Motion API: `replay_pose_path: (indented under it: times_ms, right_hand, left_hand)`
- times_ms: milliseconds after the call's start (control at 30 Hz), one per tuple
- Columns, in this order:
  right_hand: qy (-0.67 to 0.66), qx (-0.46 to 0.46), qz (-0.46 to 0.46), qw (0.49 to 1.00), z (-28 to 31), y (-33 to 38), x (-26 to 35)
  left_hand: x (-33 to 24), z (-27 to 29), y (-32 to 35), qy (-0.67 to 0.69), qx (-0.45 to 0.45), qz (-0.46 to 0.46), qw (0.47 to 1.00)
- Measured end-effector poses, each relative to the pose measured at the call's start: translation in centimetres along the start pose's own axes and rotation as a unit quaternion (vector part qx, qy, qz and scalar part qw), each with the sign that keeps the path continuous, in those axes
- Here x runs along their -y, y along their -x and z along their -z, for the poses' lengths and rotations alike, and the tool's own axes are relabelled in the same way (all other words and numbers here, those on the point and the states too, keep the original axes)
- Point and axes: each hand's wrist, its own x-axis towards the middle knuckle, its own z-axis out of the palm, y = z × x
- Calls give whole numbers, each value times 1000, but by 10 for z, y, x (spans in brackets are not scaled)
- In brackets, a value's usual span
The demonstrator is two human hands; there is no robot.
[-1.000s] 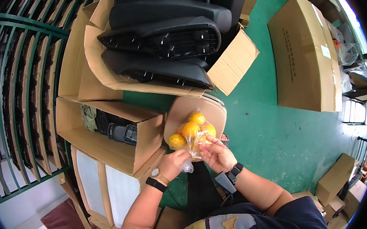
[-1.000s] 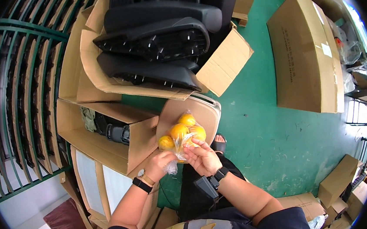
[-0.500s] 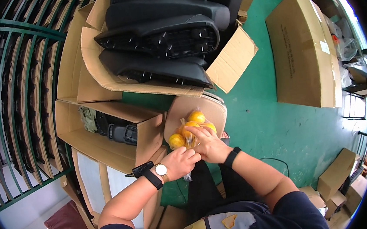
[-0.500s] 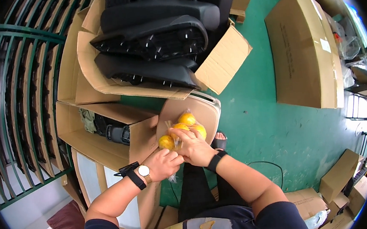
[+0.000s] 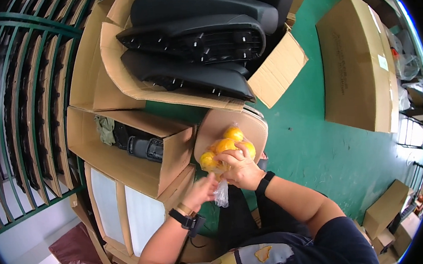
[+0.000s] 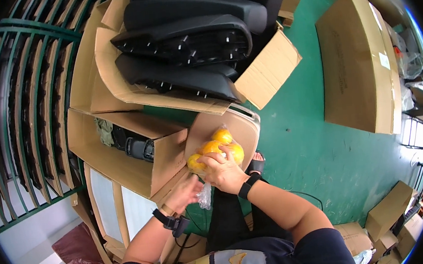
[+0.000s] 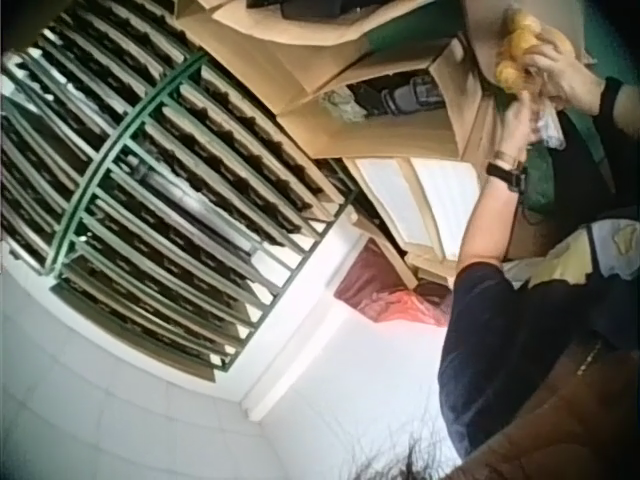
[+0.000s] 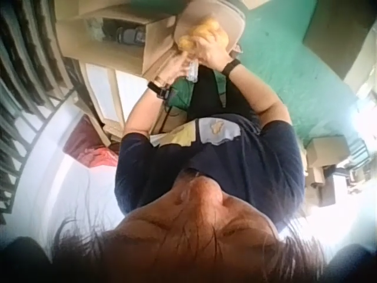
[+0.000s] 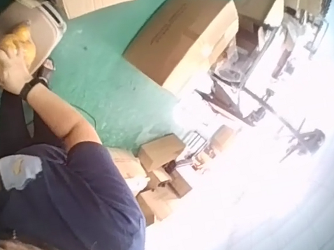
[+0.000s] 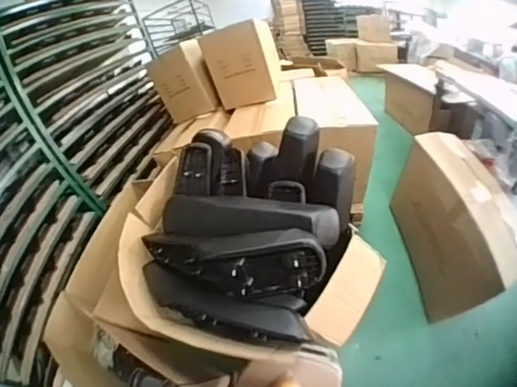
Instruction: Opening cardboard boxes with a utility knife and inspecting contents in a warehouse.
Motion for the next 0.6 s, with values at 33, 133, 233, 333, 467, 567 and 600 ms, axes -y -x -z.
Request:
replay_pose_path:
  times_ms: [33,133,233,333,467,567,600]
  right_hand:
    - [1,-15,-5,1000,-3,2,0]
    - [34,4,9,999,-2,5,1]
    - [18,9,-4,1000,2,4,7]
    - [19,-25,-61,998,21,-4,18]
    - [-219,-178,-345,895,24,19,14]
    - [-577,-217,-456,642,30,26,23]
    - [-719,-208,-489,448,36,23,28]
  left_hand:
    - [11,-1,-7,-5,96,15,995]
    - [14,-19,-4,110,174,23,978]
    - [36,-13,-21,125,184,-63,973]
    - [50,-17,-24,-86,24,-178,980]
    - [33,-36,-1,-480,-239,-399,744]
    - [37,-34,0,-481,-254,-431,720]
    - [38,-33,0,-496,-258,-432,707]
